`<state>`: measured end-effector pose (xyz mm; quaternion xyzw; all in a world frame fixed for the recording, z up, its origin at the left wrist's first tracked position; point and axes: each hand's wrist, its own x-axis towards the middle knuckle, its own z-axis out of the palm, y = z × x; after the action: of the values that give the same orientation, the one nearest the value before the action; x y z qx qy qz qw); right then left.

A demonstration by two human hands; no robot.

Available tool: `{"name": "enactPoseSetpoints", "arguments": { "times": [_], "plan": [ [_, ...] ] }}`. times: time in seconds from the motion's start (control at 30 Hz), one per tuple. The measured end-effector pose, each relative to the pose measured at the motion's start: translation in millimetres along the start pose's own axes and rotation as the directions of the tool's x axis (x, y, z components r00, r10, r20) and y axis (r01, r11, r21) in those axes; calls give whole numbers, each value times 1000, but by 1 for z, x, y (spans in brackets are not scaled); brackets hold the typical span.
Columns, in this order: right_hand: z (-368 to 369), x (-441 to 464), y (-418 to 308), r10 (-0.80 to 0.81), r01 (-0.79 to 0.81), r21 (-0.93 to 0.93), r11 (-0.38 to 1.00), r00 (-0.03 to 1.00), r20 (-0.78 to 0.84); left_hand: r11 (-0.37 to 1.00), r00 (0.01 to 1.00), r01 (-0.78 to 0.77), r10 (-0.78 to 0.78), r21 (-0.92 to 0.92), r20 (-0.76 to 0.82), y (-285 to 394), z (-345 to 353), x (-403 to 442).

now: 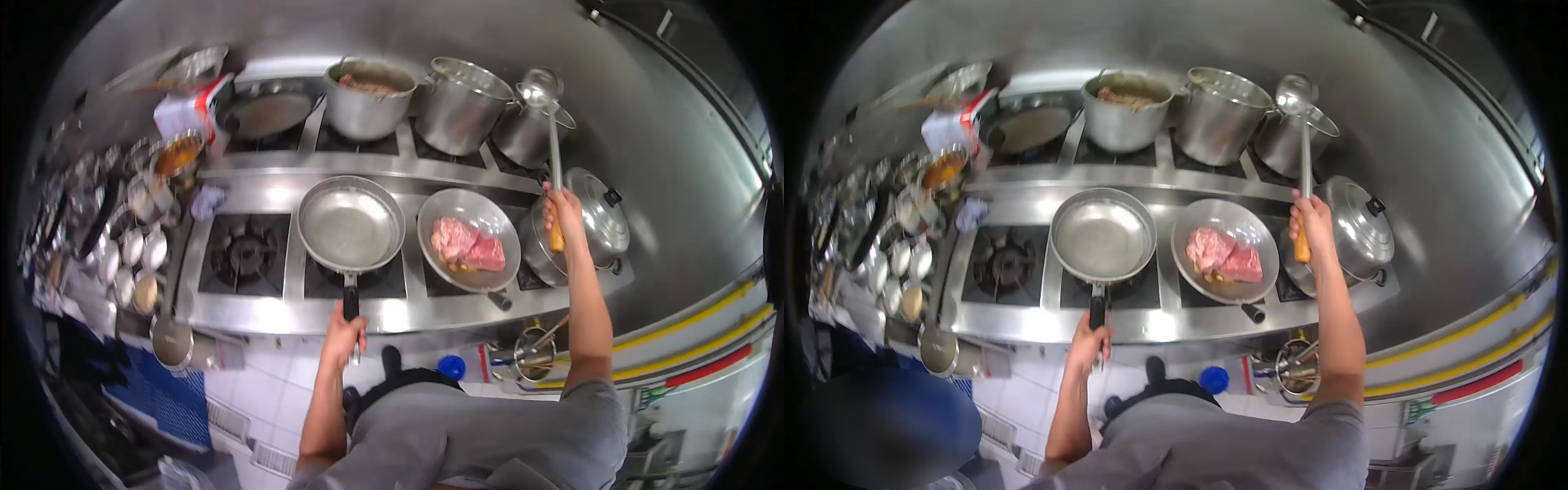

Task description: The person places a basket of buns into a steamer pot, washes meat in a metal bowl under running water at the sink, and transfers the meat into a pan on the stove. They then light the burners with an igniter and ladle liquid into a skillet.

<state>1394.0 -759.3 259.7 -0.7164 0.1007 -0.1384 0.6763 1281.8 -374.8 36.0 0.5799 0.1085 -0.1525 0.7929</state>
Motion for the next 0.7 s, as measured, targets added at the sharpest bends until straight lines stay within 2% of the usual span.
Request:
{"name": "enactPoseSetpoints", "arguments": {
  "times": [0.17, 0.23, 0.33, 0.4, 0.43, 0.47, 0.5, 0.53, 0.57, 0.63, 0.7],
  "plan": [
    [0, 155, -12, -28, 62, -324, 944, 994, 108, 995, 997, -67, 64, 69, 48, 84, 56, 18],
    [13, 220, -16, 23, 24, -440, 898, 995, 100, 991, 988, -97, 84, 94, 131, 116, 90, 33],
    [40, 276, -38, 45, 16, -509, 861, 993, 107, 987, 970, -135, 113, 89, 216, 139, 139, 66],
    [52, 304, -48, 223, -123, -366, 923, 944, 245, 988, 965, -123, 96, 94, 245, 143, 170, 93],
    [56, 312, -52, 214, -114, -359, 926, 943, 253, 989, 966, -110, 82, 103, 244, 146, 187, 104],
    [58, 318, -55, 272, -329, 151, 932, 912, 306, 987, 963, -107, 74, 116, 259, 154, 204, 109],
    [58, 324, -60, 289, -475, 600, 644, 877, 384, 986, 962, -116, 83, 115, 258, 156, 216, 119],
    [56, 329, -65, 317, -555, 661, 505, 832, 456, 989, 953, -107, 73, 101, 295, 154, 226, 134],
    [54, 334, -71, 307, -549, 662, 510, 835, 456, 991, 941, -98, 64, 86, 332, 154, 235, 148],
    [50, 339, -79, 315, -639, 696, 328, 768, 557, 992, 935, -107, 75, 73, 348, 159, 251, 167],
    [49, 330, -91, 283, -602, 740, 299, 797, 534, 991, 926, -113, 81, 66, 369, 164, 264, 177]
  ]
}}
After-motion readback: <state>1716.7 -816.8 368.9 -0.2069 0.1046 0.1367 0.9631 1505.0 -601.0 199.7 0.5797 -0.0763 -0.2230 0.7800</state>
